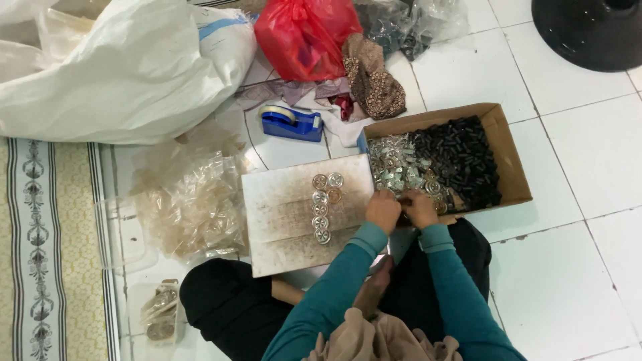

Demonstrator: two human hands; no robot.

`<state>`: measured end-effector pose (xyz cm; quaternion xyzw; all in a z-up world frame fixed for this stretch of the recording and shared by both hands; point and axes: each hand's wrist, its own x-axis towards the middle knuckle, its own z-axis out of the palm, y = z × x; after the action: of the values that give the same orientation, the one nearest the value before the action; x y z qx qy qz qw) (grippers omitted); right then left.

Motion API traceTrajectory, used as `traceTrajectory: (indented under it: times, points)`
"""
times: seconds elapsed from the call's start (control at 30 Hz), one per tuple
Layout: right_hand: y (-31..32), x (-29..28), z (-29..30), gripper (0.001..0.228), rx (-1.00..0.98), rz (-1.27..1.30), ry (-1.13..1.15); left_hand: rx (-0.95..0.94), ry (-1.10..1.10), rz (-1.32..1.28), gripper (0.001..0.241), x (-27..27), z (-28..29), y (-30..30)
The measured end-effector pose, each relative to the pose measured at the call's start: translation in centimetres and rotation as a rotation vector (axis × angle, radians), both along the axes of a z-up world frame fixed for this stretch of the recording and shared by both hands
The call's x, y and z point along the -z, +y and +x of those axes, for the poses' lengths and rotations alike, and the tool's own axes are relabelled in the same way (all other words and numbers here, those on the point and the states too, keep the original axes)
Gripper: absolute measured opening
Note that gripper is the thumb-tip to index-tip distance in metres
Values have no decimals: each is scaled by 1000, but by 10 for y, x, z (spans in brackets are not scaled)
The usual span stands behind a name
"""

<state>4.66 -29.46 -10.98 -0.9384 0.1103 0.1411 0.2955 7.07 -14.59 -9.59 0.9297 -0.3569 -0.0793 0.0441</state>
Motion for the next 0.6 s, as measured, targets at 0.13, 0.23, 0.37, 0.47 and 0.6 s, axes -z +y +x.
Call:
traceTrajectory:
  times: [0.13,0.23,0.37,0.47,0.6]
  points:
    - [3,9,5,31,-35,-203,227,74,121,415,28,32,-2,-31]
    - [3,18,2,27,-64,-243,244,57,122,482,31,19,1,-29]
    - [6,5,-3,24,-33,-175,229,36,102,356,26,-2,1,-19]
    - [9,6,-5,26,62,-75,275,11,110,246,23,-20,0,-10]
    - [6,-11,-12,25,131,24,119,4,-11,83,17,-14,-6,-1]
